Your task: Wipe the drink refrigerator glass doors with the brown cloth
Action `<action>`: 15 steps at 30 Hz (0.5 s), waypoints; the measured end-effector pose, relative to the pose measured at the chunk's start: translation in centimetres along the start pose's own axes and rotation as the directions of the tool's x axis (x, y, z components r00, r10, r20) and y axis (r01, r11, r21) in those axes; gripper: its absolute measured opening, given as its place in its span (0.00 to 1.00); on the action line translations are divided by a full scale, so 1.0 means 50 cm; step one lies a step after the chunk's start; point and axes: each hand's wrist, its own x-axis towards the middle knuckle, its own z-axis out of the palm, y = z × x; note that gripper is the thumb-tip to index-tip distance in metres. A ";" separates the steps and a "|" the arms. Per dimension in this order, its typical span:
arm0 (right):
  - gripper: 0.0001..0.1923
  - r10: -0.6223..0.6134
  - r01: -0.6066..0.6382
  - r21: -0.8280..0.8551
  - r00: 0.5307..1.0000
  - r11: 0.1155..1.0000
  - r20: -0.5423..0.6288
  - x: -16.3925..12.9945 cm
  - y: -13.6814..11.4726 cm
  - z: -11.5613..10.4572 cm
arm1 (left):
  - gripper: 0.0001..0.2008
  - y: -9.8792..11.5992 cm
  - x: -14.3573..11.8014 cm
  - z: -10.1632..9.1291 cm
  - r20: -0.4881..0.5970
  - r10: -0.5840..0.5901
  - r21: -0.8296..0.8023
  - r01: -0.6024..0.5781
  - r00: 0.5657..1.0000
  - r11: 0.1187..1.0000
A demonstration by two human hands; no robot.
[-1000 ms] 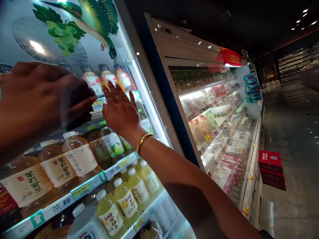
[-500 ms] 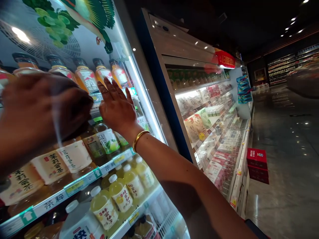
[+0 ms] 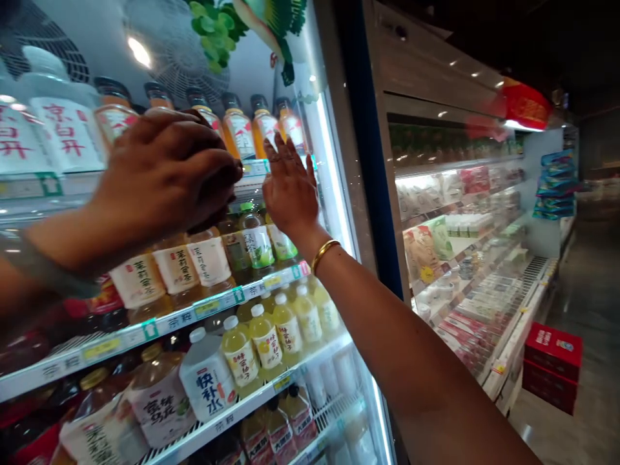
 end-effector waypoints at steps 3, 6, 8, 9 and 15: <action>0.29 -0.030 0.030 -0.020 1.000 0.999 -0.007 0.000 0.007 0.002 | 0.25 0.030 -0.036 0.017 0.077 0.167 0.002 -0.168 0.983 0.986; 0.30 -0.023 0.023 -0.045 1.000 0.999 0.014 -0.001 0.006 -0.002 | 0.25 0.029 -0.067 0.011 0.132 0.349 -0.052 -0.345 0.928 0.937; 0.31 -0.006 0.008 -0.049 0.999 0.999 0.033 -0.001 0.003 -0.005 | 0.20 0.010 -0.064 -0.005 0.138 0.318 -0.082 -0.309 0.938 0.948; 0.31 -0.001 0.003 -0.046 0.999 0.999 0.037 -0.001 0.002 -0.007 | 0.18 0.001 -0.055 -0.013 0.132 0.259 -0.087 -0.249 0.957 0.965; 0.32 -0.017 0.017 -0.026 1.000 1.000 0.006 -0.006 0.001 -0.009 | 0.19 0.012 -0.009 -0.010 0.044 -0.023 -0.001 0.023 0.999 1.000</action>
